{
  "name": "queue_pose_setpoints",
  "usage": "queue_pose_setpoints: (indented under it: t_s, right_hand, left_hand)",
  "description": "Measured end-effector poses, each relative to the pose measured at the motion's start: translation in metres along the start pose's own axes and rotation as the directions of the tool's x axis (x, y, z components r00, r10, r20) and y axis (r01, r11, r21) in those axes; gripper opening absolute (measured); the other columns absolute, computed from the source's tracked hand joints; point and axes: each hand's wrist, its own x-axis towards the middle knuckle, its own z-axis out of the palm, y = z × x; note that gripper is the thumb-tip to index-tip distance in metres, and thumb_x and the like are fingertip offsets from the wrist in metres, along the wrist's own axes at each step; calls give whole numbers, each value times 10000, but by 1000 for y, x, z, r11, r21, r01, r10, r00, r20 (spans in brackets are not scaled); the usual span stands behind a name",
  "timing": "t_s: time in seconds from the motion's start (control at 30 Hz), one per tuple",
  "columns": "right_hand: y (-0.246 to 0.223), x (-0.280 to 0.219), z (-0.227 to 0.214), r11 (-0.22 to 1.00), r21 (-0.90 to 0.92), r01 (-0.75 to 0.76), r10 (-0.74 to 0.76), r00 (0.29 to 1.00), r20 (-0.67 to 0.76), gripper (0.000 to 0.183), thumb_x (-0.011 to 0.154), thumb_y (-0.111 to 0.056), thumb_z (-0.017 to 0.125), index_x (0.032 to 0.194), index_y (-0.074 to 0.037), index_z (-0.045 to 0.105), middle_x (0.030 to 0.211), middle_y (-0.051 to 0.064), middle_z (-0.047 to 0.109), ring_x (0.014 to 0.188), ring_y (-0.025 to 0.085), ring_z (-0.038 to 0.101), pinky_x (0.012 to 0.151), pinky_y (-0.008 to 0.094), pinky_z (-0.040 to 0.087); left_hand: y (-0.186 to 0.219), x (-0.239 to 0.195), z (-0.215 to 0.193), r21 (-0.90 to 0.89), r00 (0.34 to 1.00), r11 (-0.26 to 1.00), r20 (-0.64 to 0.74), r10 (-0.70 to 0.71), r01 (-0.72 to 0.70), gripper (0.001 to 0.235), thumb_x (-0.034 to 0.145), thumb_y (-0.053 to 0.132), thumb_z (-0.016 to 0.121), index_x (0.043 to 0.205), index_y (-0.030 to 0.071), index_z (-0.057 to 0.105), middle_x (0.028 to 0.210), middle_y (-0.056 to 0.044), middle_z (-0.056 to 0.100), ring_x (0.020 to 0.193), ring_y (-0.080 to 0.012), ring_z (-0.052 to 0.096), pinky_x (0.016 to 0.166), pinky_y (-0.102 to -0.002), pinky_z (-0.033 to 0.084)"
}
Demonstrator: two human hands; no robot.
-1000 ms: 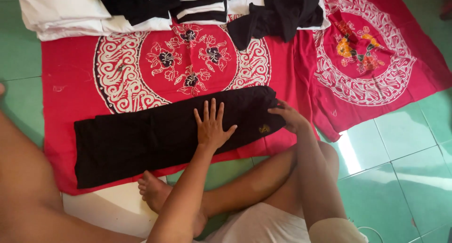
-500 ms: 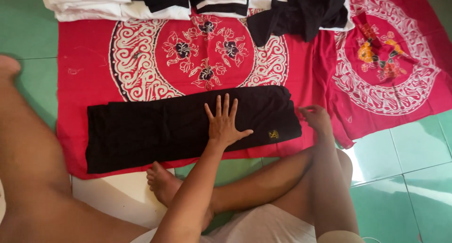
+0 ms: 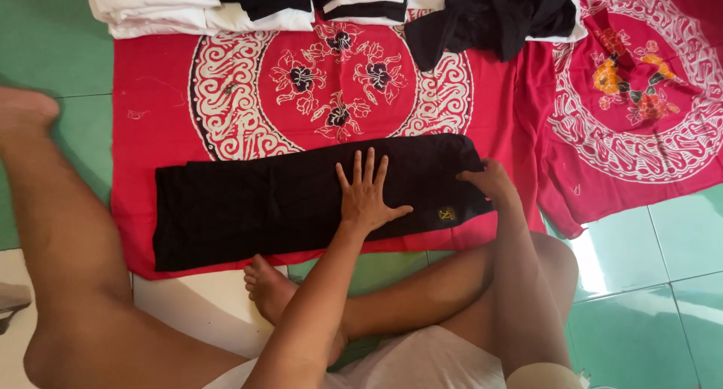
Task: The person folds a black pair of shorts on a red patterned mat. They smooth the fabric, fold the legs, and then fold the garment into a compact rectangle. The person then picks up the folded shorts and places them aside before picking up another pair of black shorts to begin folding again.
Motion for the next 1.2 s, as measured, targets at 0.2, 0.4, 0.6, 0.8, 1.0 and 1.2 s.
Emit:
queue_pose_setpoints:
  t_s: [0.2,0.4,0.6,0.8,1.0,1.2]
  right_hand:
    - [1,-5,-5,994,97,-49,44,998,54,890,654,-332,977,1403,-29,605,1242,290,670,1153,428,654,856,560,599]
    - [0,-20,0,846,487,-216,119,968,221,856,764,-304,913,1433,60,523,1341,357,585,1266,465,576,927,610,535]
    - [20,2,6,757,595,-271,106,949,297,840,811,-342,908,1431,66,515,1399,361,538,1308,497,529,972,667,494]
    - [3,-21,5,745,628,-222,2,943,331,678,818,-129,832,1437,-67,563,1242,302,632,1112,469,667,815,605,599]
    - [-35,-53,8,884,162,439,-467,839,279,1037,778,-28,691,1666,-142,168,1639,265,309,1496,449,305,1239,527,267]
    - [-99,-116,19,802,-68,593,-503,734,456,1162,889,-316,741,1650,-205,-129,1438,434,452,1312,584,488,1154,623,360]
  left_hand:
    - [-1,2,0,-26,1000,1000,22,-11,11,1255,684,870,638,1648,172,240,1728,-159,136,1596,-390,66,1206,-742,3]
    - [0,4,-3,-73,996,996,80,-40,46,1281,679,830,689,1660,186,174,1740,-148,62,1600,-381,2,1209,-733,-38]
    - [-9,14,-4,-139,976,988,216,-34,65,1350,658,794,751,1674,206,86,1745,-134,-46,1595,-375,-102,1202,-707,-121]
    - [-18,35,17,-316,966,942,258,-33,117,1264,693,839,696,1666,229,167,1751,-100,-43,1600,-348,-120,1198,-695,-150]
    - [14,22,-3,-783,920,-619,282,-272,57,462,1010,452,624,1314,104,626,1358,-200,640,1229,-382,655,1009,-540,555]
    - [13,4,-4,-657,841,-640,540,-31,398,1119,877,869,475,1630,69,260,1682,-260,226,1572,-431,172,1263,-577,196]
